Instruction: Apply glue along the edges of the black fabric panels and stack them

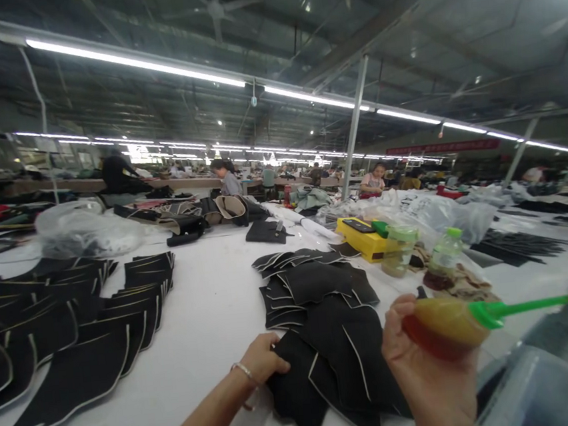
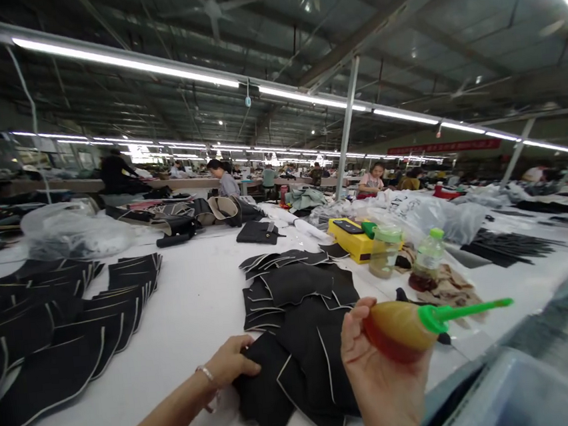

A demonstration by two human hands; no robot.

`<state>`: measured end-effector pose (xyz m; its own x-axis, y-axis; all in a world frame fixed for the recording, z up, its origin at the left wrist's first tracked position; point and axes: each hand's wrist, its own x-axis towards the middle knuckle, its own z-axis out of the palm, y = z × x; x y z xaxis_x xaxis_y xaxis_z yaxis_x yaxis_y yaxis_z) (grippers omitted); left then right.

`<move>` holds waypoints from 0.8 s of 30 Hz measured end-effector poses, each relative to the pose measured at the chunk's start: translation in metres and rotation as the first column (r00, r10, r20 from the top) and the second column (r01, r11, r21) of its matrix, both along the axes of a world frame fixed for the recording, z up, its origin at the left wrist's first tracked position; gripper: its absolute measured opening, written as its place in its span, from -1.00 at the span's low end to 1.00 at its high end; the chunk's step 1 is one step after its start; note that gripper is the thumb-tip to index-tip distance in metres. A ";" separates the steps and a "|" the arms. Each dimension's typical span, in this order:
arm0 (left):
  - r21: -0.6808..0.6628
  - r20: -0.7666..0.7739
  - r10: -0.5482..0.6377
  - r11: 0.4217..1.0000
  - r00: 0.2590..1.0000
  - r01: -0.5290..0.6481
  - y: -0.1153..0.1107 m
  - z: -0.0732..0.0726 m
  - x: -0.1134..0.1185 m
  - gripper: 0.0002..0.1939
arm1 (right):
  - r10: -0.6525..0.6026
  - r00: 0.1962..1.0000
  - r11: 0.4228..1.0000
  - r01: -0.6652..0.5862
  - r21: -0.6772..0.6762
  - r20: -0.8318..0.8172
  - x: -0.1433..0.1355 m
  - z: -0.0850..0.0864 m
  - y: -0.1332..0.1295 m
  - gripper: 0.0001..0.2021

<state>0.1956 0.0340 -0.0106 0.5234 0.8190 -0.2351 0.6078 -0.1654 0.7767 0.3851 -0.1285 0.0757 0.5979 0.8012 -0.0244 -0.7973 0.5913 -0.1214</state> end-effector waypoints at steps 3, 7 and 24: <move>-0.015 0.038 0.041 0.999 0.998 -0.041 -0.003 0.026 -0.045 -0.71 | 0.057 0.998 0.997 -0.057 -0.060 -0.004 -0.002 -0.011 0.004 -0.46; 0.418 0.069 0.064 0.904 0.996 -0.087 -0.041 0.060 -0.104 -0.74 | 0.206 0.975 0.964 -0.217 -0.151 -0.086 -0.017 -0.025 0.018 -0.43; 0.278 -0.497 0.080 0.958 0.864 0.072 -0.094 0.031 -0.129 -0.48 | 0.356 0.780 0.893 -0.123 -0.432 0.515 -0.080 -0.062 0.037 -0.61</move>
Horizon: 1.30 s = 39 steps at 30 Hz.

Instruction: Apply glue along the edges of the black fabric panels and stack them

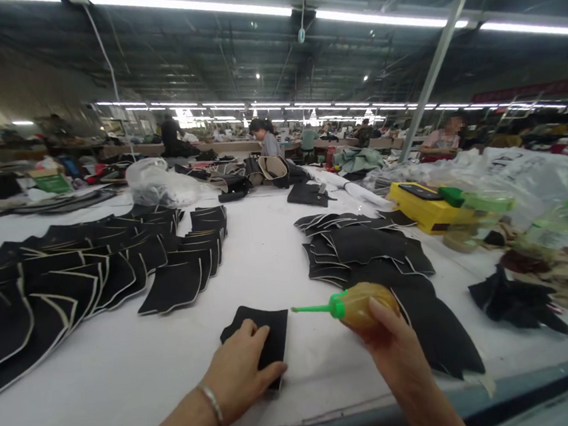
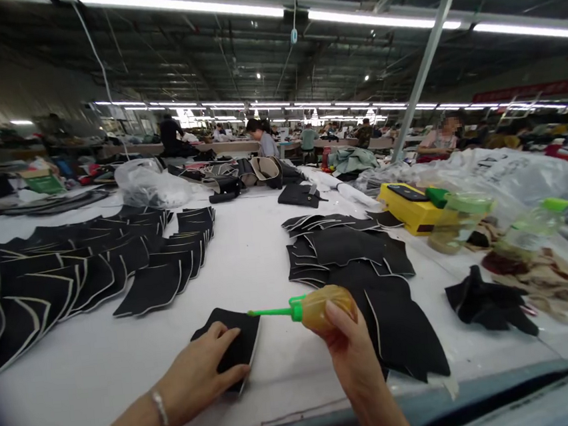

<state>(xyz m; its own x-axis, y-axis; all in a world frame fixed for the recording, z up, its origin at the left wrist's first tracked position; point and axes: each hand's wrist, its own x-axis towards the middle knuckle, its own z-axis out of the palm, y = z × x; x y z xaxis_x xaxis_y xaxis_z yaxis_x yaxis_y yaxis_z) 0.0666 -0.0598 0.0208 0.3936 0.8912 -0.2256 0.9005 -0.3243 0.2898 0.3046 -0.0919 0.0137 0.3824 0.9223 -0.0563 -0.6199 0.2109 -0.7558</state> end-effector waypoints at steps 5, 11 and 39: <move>0.070 -0.093 0.036 0.997 0.995 -0.029 0.003 -0.013 0.030 -0.61 | -0.015 0.985 1.000 0.019 -0.021 0.170 0.001 -0.002 -0.008 -0.47; 0.014 -0.074 -0.018 1.000 0.997 0.019 0.006 -0.009 0.021 -0.63 | 0.015 0.973 0.998 -0.002 -0.055 0.232 0.004 -0.009 -0.010 -0.43; 0.064 -0.043 -0.075 0.995 0.996 0.078 0.032 -0.009 0.009 -0.63 | -0.129 0.277 0.979 -0.117 0.166 0.952 -0.017 0.003 0.016 -0.46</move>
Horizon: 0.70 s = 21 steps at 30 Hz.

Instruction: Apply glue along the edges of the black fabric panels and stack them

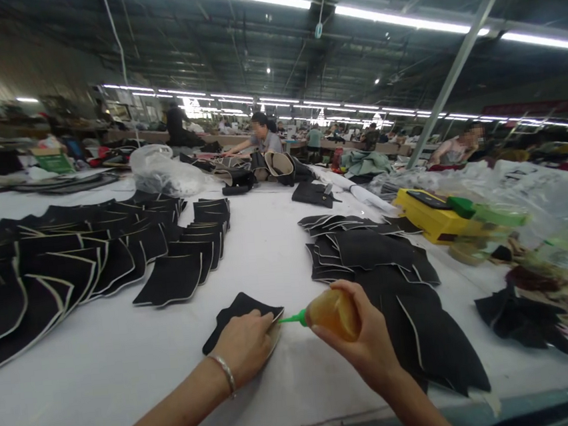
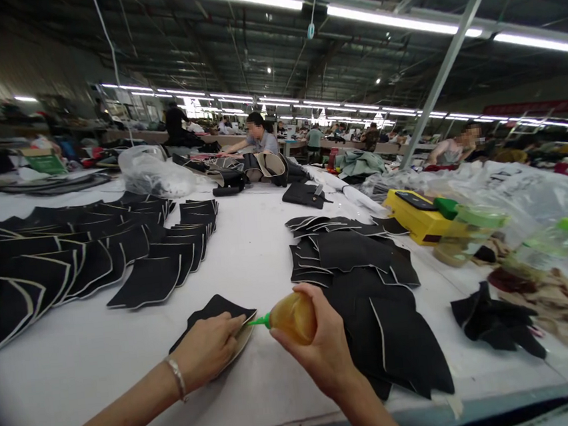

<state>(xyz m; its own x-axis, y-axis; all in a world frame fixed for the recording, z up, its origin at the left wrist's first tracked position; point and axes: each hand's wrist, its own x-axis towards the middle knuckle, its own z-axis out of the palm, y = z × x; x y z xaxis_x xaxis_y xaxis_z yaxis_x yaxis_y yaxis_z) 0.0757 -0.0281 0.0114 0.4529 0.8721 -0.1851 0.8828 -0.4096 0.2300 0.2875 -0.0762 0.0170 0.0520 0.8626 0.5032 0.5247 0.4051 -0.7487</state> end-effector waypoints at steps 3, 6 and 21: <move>0.009 -0.004 0.008 1.000 1.000 -0.008 -0.001 -0.004 0.000 -0.59 | 0.030 0.993 0.998 -0.036 0.059 0.110 -0.002 0.001 0.006 -0.47; 0.007 -0.008 0.015 1.000 1.000 -0.015 -0.002 -0.004 0.001 -0.59 | 0.049 0.980 0.991 -0.071 0.112 0.191 -0.003 0.001 0.010 -0.49; -0.026 0.042 0.009 1.000 0.999 -0.008 -0.004 -0.005 -0.001 -0.52 | -0.033 0.998 0.998 0.035 -0.053 0.045 0.001 -0.004 0.011 -0.51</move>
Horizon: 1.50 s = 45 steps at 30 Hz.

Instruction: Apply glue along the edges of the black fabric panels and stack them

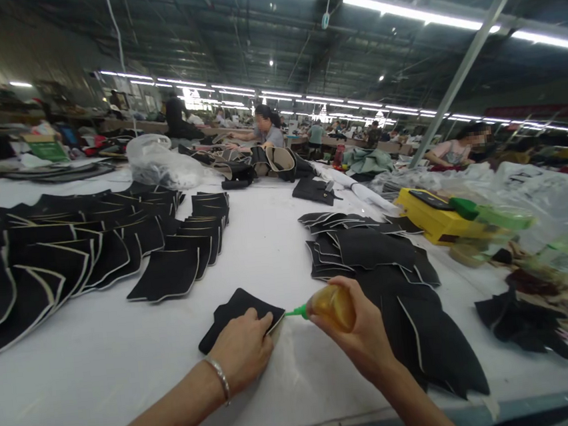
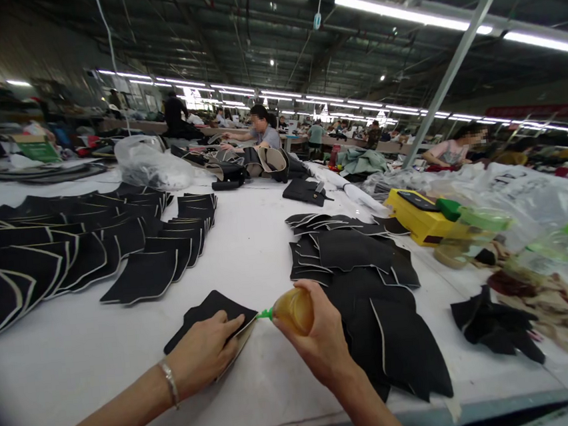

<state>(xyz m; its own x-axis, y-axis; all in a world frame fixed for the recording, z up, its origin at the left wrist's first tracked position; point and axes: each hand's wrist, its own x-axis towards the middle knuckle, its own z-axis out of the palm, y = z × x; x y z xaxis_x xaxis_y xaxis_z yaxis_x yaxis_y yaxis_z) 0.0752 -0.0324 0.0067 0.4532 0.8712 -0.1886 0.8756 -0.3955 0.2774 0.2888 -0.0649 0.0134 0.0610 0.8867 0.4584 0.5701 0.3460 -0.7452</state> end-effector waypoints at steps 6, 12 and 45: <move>-0.013 0.035 -0.015 1.000 0.999 0.015 0.001 -0.006 -0.005 -0.48 | 0.032 0.992 0.990 -0.048 -0.130 -0.121 0.004 -0.003 0.001 -0.48; -0.075 0.092 -0.041 0.996 0.995 0.048 -0.002 -0.007 -0.009 -0.45 | 0.070 0.990 0.986 -0.087 -0.142 -0.120 0.005 -0.002 0.000 -0.48; -0.166 0.136 -0.073 0.982 0.988 0.096 -0.002 -0.003 -0.018 -0.42 | 0.210 0.922 0.926 -0.294 -0.237 -0.325 -0.004 -0.013 -0.021 -0.48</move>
<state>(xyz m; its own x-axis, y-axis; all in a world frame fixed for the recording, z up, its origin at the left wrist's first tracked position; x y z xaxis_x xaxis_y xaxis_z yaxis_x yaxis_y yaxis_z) 0.0575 -0.0339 0.0040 0.5541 0.7886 -0.2667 0.7934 -0.4034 0.4558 0.2843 -0.0863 0.0008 -0.0899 0.9778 0.1894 0.2368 0.2057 -0.9495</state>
